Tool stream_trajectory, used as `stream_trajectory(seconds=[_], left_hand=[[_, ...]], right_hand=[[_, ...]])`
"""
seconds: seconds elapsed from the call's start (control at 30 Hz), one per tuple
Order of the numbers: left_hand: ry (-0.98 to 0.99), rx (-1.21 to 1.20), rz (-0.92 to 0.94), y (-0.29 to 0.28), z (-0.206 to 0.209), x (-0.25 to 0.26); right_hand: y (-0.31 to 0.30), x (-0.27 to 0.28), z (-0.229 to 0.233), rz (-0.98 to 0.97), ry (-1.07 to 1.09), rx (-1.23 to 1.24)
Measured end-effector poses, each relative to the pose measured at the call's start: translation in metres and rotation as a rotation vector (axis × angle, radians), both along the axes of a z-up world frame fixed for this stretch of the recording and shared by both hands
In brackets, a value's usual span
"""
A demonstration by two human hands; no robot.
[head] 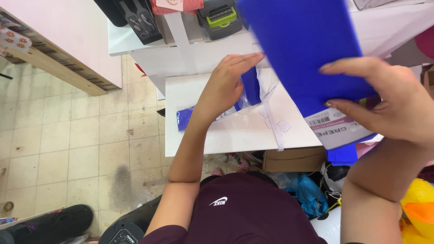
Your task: The person places a folded sheet of blue crepe paper into a clear plastic bag and smooths the bag.
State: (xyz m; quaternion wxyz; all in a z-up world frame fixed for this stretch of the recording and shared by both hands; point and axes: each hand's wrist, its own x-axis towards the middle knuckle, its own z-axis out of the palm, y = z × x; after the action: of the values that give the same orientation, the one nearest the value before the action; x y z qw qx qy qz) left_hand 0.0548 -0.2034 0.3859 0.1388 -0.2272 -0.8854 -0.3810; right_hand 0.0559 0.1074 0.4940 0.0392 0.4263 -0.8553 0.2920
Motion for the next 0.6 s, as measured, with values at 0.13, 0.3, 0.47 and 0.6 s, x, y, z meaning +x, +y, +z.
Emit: stream_trajectory(seconds=[0.13, 0.3, 0.47, 0.6], left_hand=[[0.044, 0.032, 0.029, 0.01, -0.015, -0.012], [0.092, 0.066, 0.136, 0.013, -0.033, -0.025], [0.062, -0.006, 0.164, 0.014, -0.031, -0.025], [0.131, -0.086, 0.141, 0.018, -0.042, -0.036]], right_hand=[[0.001, -0.018, 0.008, 0.078, 0.002, 0.333], [-0.017, -0.04, 0.013, -0.045, -0.186, 0.808], [-0.055, -0.034, 0.046, -0.163, -0.204, 1.259], [-0.082, -0.029, 0.056, -0.155, -0.118, 1.388]])
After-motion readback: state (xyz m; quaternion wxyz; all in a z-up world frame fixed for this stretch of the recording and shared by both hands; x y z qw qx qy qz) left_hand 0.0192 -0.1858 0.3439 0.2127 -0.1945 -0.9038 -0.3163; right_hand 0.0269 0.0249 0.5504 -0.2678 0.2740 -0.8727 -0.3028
